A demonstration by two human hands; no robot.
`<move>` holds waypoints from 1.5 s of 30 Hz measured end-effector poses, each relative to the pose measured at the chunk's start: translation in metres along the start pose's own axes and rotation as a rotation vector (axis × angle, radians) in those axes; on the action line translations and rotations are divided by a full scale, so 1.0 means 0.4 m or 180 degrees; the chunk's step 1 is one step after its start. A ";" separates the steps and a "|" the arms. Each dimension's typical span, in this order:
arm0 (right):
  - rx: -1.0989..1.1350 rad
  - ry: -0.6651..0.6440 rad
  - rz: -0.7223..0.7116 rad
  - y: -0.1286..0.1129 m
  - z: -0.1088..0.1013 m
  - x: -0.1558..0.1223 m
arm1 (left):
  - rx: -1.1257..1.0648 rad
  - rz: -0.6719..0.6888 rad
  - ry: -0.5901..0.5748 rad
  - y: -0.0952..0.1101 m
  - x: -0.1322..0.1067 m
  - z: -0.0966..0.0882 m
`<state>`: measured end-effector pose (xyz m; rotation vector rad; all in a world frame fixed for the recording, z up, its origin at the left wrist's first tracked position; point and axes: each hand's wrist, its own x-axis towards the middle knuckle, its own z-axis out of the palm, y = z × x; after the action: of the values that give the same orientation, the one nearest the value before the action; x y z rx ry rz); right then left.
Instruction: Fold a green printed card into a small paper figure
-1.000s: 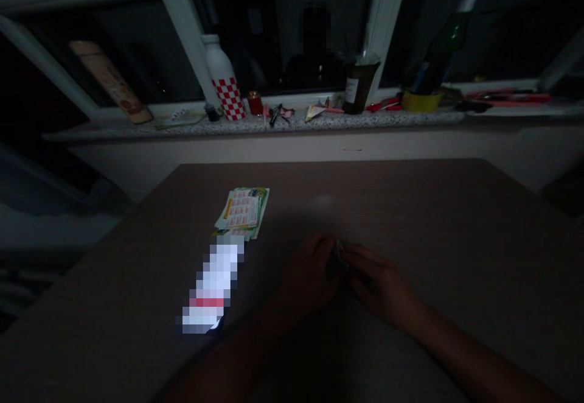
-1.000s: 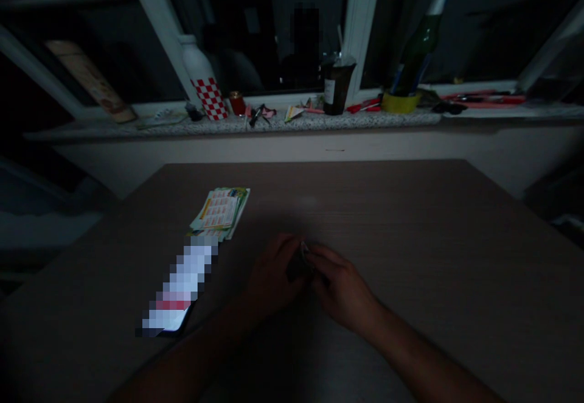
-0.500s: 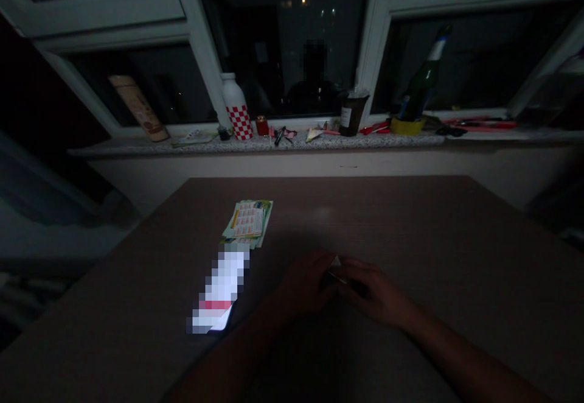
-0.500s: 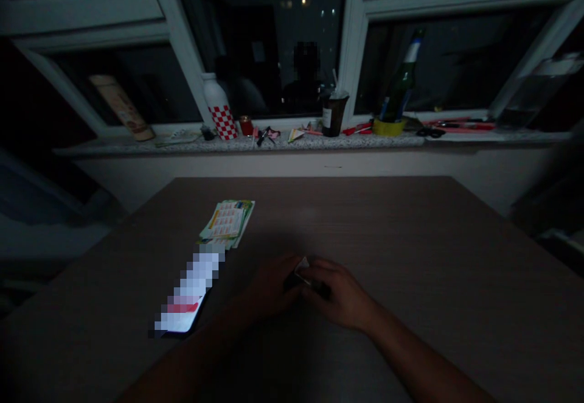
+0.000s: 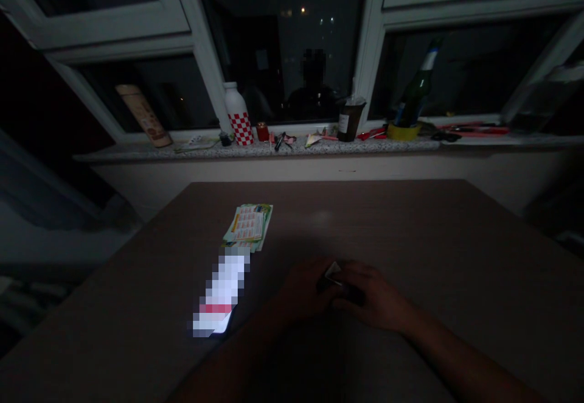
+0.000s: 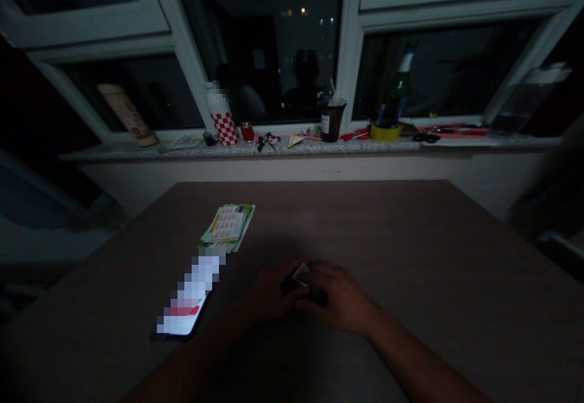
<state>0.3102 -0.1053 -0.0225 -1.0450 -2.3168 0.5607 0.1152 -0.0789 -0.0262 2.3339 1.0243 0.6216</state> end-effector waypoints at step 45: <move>0.1188 0.0562 0.0921 0.051 0.056 0.019 | -0.1838 -0.0842 0.0500 -0.001 0.022 0.010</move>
<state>0.3037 -0.0902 -0.0490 -1.1944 -1.8280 0.9314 0.1226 -0.0731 -0.0278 1.6415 1.0309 0.8684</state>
